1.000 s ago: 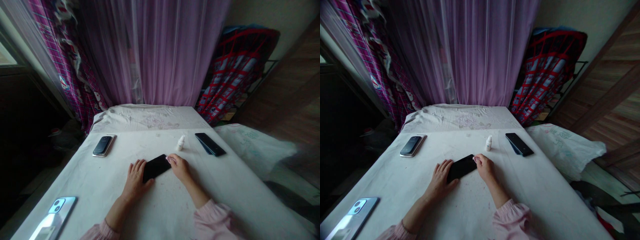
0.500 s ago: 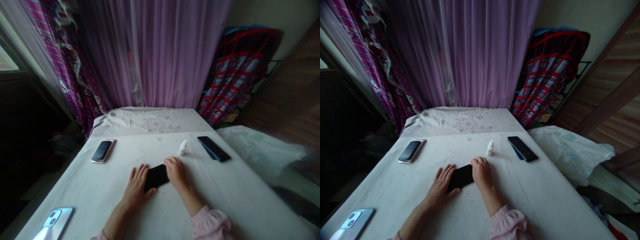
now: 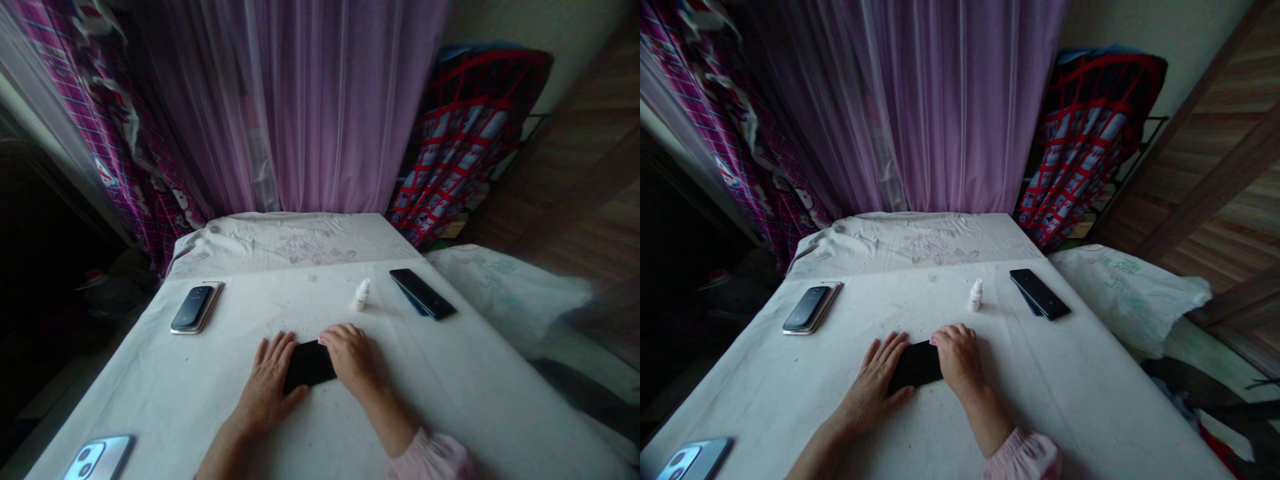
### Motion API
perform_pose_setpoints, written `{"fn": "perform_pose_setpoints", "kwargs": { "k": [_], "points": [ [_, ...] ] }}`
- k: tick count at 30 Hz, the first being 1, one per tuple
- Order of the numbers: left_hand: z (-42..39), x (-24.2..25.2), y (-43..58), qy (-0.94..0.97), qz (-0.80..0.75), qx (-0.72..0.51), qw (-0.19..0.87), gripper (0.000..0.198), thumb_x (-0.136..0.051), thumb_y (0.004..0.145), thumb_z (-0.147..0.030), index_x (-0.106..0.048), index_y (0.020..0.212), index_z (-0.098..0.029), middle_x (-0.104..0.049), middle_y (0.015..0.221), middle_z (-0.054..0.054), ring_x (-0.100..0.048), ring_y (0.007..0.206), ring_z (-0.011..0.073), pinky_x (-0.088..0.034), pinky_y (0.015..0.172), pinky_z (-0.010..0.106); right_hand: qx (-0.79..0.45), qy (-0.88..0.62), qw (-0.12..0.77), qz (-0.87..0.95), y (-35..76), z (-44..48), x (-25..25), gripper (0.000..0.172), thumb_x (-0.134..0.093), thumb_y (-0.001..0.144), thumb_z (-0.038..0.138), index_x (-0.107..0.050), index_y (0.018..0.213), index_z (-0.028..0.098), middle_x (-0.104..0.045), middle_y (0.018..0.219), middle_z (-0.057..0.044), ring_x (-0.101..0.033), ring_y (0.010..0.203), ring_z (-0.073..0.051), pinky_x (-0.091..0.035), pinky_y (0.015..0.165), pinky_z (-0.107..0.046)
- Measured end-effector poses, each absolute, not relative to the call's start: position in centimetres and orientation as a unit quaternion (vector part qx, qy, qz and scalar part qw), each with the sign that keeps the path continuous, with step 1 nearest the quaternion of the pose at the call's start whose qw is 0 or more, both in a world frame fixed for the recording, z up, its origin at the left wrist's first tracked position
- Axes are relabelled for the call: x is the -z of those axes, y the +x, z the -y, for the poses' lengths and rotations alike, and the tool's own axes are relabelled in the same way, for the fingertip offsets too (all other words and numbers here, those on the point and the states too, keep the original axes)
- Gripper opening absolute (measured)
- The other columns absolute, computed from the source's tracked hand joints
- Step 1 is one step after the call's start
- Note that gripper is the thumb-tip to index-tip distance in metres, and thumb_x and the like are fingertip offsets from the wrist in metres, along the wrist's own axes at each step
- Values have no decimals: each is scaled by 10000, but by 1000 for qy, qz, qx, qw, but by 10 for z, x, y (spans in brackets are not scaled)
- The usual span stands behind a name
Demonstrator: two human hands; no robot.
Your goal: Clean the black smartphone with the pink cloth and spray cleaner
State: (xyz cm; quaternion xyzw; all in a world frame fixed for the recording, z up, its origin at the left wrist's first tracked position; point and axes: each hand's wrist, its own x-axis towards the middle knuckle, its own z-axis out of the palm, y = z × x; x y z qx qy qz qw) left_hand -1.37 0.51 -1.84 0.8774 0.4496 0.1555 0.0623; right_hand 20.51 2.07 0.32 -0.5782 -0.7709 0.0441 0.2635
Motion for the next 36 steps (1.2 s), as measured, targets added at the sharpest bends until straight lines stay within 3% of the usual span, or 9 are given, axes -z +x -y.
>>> {"fn": "perform_pose_setpoints", "kwargs": {
  "k": [14,24,31,36],
  "points": [
    [-8,18,-13,874,-457,-143,83,740,-596,851,-525,-354,1471,-201,-393,1523,150,-291,1433,330,-193,1158,584,-63,-541,250,801,170,-20,-5,182,-560,918,167,-704,918,279,-723,955,-9,-593,923,-198,-378,782,-314],
    [-3,14,-12,874,-454,-144,93,774,-591,845,-566,-344,1471,-184,-372,1530,167,-269,1439,344,-186,1164,599,-3,-563,321,762,235,-18,20,278,-471,906,154,-718,900,282,-742,943,-22,-623,868,-207,-383,726,-325],
    [5,31,-26,851,-478,-203,81,784,-579,856,-591,-339,1462,-157,-382,1518,190,-297,1424,362,-275,1141,588,-14,-541,355,762,240,-20,36,303,-421,951,233,-720,911,252,-740,934,-34,-639,864,-210,-416,753,-324],
    [6,33,-27,846,-488,-185,109,831,-560,841,-647,-327,1465,-150,-369,1525,194,-277,1428,383,-240,1145,614,-12,-528,365,767,246,-24,44,274,-440,958,258,-714,942,244,-737,935,-35,-642,868,-211,-419,763,-322]
  ]
}}
